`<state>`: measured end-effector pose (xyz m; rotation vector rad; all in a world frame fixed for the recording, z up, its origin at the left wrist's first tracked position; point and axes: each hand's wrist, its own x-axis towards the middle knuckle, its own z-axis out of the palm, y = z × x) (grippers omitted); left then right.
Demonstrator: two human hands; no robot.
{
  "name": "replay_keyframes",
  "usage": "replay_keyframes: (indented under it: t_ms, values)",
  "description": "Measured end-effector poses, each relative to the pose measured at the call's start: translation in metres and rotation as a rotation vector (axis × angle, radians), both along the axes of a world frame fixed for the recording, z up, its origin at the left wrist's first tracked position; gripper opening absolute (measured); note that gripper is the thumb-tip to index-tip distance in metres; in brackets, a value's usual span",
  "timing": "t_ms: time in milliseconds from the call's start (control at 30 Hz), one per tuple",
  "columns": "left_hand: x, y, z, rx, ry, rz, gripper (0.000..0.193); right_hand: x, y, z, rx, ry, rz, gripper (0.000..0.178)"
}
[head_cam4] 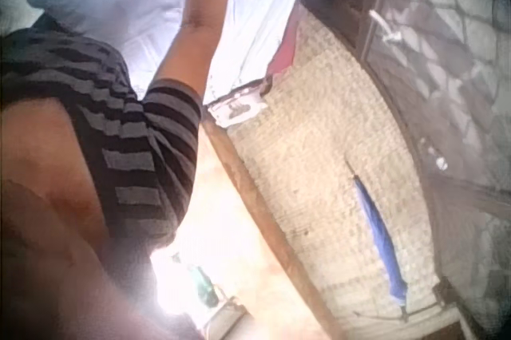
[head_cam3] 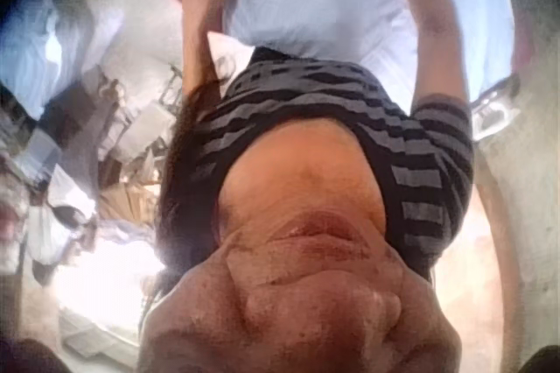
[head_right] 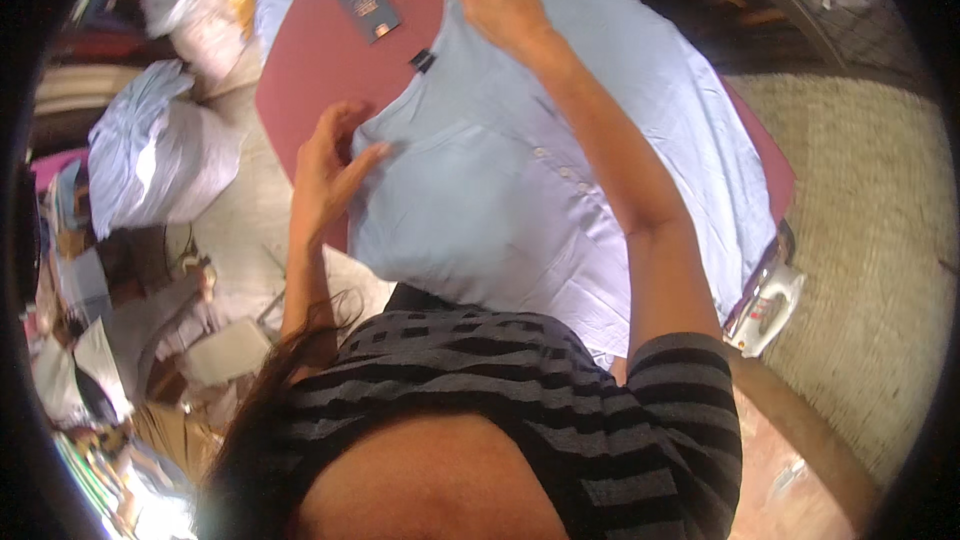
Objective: The person irons a light blue shirt on a pink ironing board, smoothing the fabric with their hands and using an iron on the collar, shoulders, and front panels before repositioning the garment.
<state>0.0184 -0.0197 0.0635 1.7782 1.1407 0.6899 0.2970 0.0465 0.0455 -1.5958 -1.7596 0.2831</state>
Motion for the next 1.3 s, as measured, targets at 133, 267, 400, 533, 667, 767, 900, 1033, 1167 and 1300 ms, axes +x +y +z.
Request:
replay_keyframes:
  t_ms: [133, 267, 400, 533, 667, 767, 900, 1033, 1167, 1300]
  values:
    - [-0.023, 0.001, -0.027, 0.049, -0.140, 0.031, 0.033, -0.017, -0.013, 0.000, 0.104, -0.168, 0.062, 0.024]
    - [-0.001, 0.003, -0.007, 0.134, 0.180, 0.069, 0.028, 0.009, -0.033, 0.010, 0.088, -0.041, 0.075, 0.025]
    - [0.033, 0.005, 0.010, 0.521, 0.287, -0.008, 0.028, 0.093, -0.091, 0.022, 0.132, -0.110, -0.182, 0.024]
    - [0.108, 0.013, 0.015, 0.734, 0.077, -0.270, 0.037, 0.200, -0.211, 0.026, 0.142, -0.476, -0.583, 0.024]
    - [0.150, 0.043, -0.024, 0.898, 0.413, -0.209, 0.057, 0.236, -0.285, 0.019, -0.145, -0.584, -0.825, 0.023]
    - [0.161, 0.053, -0.045, 0.856, 0.562, -0.209, 0.071, 0.277, -0.322, 0.009, -0.233, -0.446, -0.702, 0.025]
    - [0.170, 0.058, -0.051, 0.885, 0.586, -0.231, 0.073, 0.315, -0.329, 0.017, -0.201, -0.607, -0.770, 0.023]
    - [0.172, 0.060, -0.049, 0.885, 0.620, -0.223, 0.071, 0.280, -0.325, 0.020, 0.021, -0.805, -0.847, 0.026]
    - [0.168, 0.035, -0.044, 1.089, 0.592, -0.058, 0.058, 0.198, -0.368, 0.032, 0.197, -0.470, -0.523, 0.021]
    - [0.176, -0.082, -0.027, 0.928, 0.394, -0.327, 0.062, 0.154, -0.469, 0.034, 0.049, -0.514, -0.815, 0.030]
